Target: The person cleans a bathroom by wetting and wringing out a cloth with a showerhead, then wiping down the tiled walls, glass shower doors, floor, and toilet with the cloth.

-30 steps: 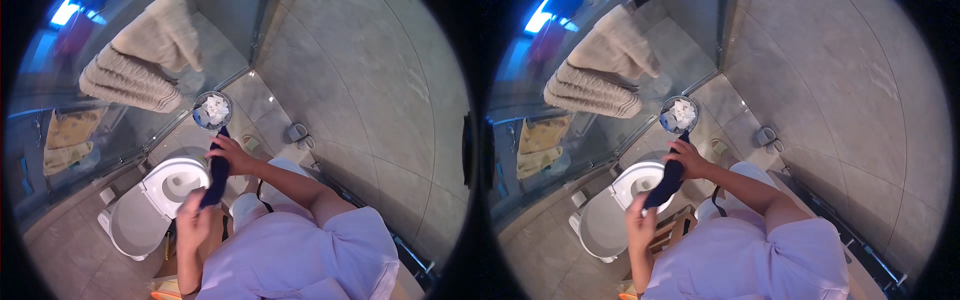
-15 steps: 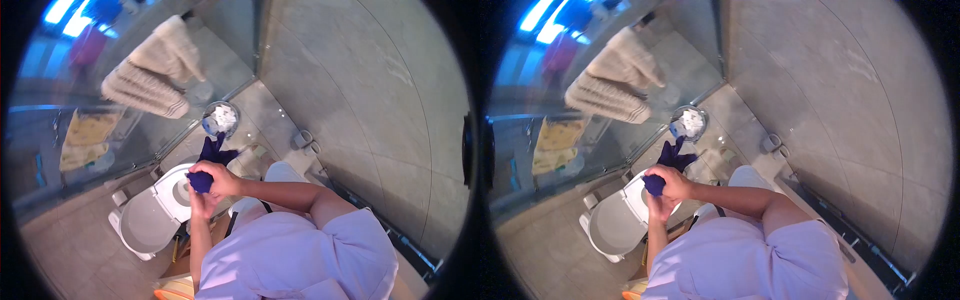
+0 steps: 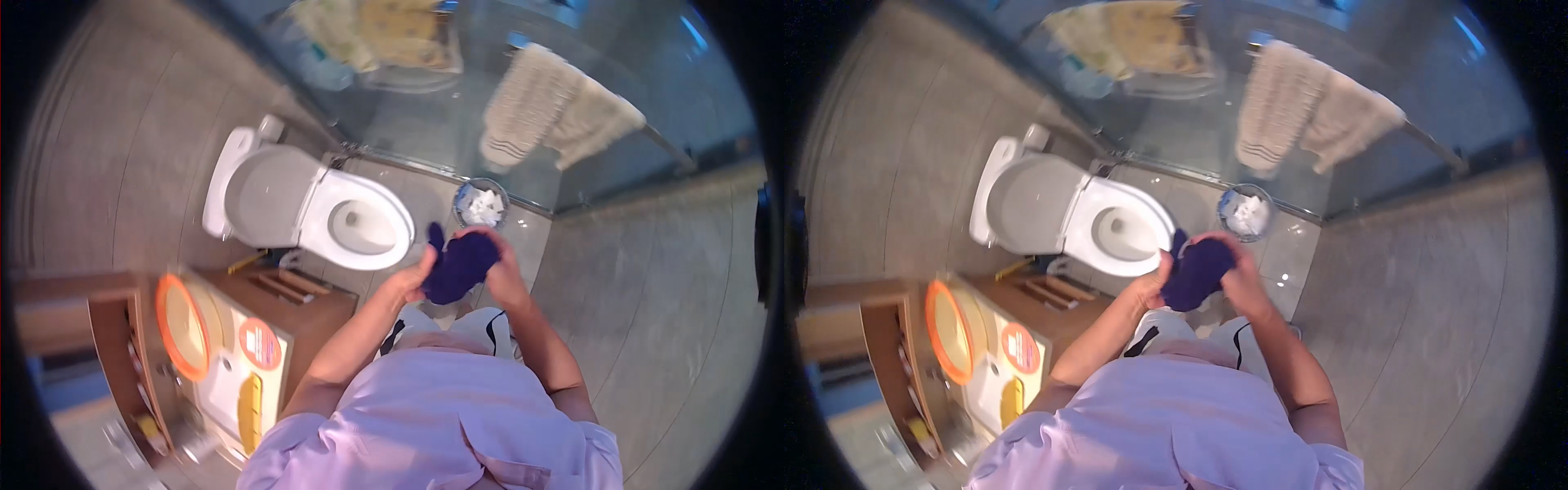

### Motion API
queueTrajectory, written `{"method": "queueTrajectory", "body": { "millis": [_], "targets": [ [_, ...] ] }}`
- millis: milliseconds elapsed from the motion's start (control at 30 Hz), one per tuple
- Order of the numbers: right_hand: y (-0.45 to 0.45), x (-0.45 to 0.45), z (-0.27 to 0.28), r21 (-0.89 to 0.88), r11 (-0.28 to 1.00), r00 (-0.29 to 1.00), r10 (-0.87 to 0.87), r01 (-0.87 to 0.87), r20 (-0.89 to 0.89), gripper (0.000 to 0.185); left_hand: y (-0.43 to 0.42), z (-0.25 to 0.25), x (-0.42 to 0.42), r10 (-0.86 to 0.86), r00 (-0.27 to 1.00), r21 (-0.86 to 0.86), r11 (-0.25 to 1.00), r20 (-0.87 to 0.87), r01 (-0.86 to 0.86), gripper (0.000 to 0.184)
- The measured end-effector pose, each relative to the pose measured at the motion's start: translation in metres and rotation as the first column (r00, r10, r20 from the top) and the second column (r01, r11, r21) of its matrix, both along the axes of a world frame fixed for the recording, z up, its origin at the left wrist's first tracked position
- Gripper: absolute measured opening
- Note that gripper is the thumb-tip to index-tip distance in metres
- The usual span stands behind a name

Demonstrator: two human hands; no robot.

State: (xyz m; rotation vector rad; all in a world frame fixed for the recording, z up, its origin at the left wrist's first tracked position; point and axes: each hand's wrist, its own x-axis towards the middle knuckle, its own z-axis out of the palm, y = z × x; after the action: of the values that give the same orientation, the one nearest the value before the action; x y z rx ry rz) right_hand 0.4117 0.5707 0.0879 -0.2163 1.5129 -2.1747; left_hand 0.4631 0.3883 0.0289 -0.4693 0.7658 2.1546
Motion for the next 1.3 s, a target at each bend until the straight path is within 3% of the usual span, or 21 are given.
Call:
{"method": "queueTrajectory", "body": {
  "millis": [100,200,233,367,467,500,533,600,633,700,733,767,867,933,1033,1133,1167,1267,1300],
  "targets": [
    [-0.014,-0.029,-0.042,0.170,0.960,0.969,0.201,-0.225,0.148,0.035,-0.002,0.027,0.004,-0.180,0.941,0.021,0.981,-0.287,0.194,0.060],
    [-0.036,-0.025,-0.056,-0.344,0.863,0.756,0.494,-0.369,0.430,0.050,-0.011,0.028,0.015,0.009,0.980,0.292,0.955,-0.196,0.050,0.053],
    [-0.043,-0.019,-0.050,-0.557,0.749,0.718,0.603,-0.359,0.348,0.060,-0.010,0.029,0.022,0.160,0.985,0.353,0.927,-0.064,-0.128,0.054],
    [-0.062,0.004,-0.050,-0.730,0.665,0.728,0.579,-0.161,0.367,0.088,-0.021,0.060,0.030,0.362,0.923,0.708,0.686,-0.130,-0.169,0.048],
    [-0.126,0.018,-0.018,-0.764,0.607,0.773,0.586,-0.219,0.244,0.091,-0.035,0.050,0.029,0.408,0.912,0.839,0.510,-0.042,-0.190,0.044],
    [-0.138,0.014,-0.019,-0.767,0.612,0.752,0.595,-0.193,0.285,0.084,-0.041,0.049,0.031,0.427,0.904,0.852,0.470,0.010,-0.231,0.039],
    [-0.151,0.010,-0.021,-0.768,0.618,0.730,0.601,-0.167,0.325,0.078,-0.048,0.049,0.035,0.433,0.902,0.818,0.520,-0.004,-0.246,0.037],
    [-0.167,-0.015,-0.035,-0.866,0.464,0.628,0.734,-0.187,0.258,0.069,-0.065,0.050,0.043,0.440,0.898,0.740,0.614,-0.032,-0.275,0.035],
    [-0.178,-0.017,-0.014,-0.752,0.614,0.711,0.638,-0.239,0.295,0.048,-0.076,0.055,0.046,0.427,0.900,0.654,0.706,-0.088,-0.271,0.035],
    [-0.197,-0.030,-0.005,-0.630,0.673,0.676,0.672,-0.387,0.302,0.036,-0.101,0.066,0.050,0.383,0.904,0.447,0.853,-0.188,-0.268,0.036],
    [-0.211,-0.034,0.004,-0.561,0.691,0.661,0.685,-0.456,0.306,0.031,-0.113,0.066,0.051,0.390,0.881,0.260,0.910,-0.268,-0.324,0.035],
    [-0.227,-0.032,0.017,-0.389,0.797,0.716,0.594,-0.462,0.366,0.019,-0.122,0.065,0.050,0.377,0.860,0.065,0.923,-0.343,-0.379,0.035],
    [-0.268,-0.032,0.010,-0.013,0.847,0.808,0.511,-0.531,0.293,0.014,-0.153,0.048,0.042,0.173,0.885,-0.538,0.738,-0.431,-0.407,0.035],
    [-0.291,-0.028,0.002,0.170,0.826,0.837,0.497,-0.537,0.228,0.016,-0.172,0.049,0.041,0.038,0.936,-0.814,0.483,-0.349,-0.323,0.036],
    [-0.316,-0.028,-0.022,0.378,0.752,0.828,0.555,-0.540,0.080,0.021,-0.190,0.026,0.038,0.040,0.962,-0.942,0.198,-0.268,-0.271,0.044],
    [-0.323,-0.030,-0.001,0.312,0.637,0.707,0.664,-0.705,0.243,0.021,-0.201,0.001,0.039,0.107,0.902,-0.906,-0.114,-0.419,-0.408,0.050],
    [-0.323,-0.037,0.000,0.366,0.555,0.652,0.719,-0.747,0.241,0.021,-0.205,-0.002,0.037,0.089,0.913,-0.916,-0.103,-0.398,-0.389,0.074],
    [-0.327,-0.065,-0.016,0.645,0.459,0.466,0.867,-0.611,-0.175,0.022,-0.211,0.010,0.026,0.121,0.867,-0.875,-0.052,-0.484,-0.482,0.102],
    [-0.330,-0.074,-0.015,0.652,0.479,0.414,0.871,-0.588,-0.266,0.023,-0.216,0.013,0.025,0.105,0.837,-0.836,0.071,-0.537,-0.544,0.116]
  ]
}}
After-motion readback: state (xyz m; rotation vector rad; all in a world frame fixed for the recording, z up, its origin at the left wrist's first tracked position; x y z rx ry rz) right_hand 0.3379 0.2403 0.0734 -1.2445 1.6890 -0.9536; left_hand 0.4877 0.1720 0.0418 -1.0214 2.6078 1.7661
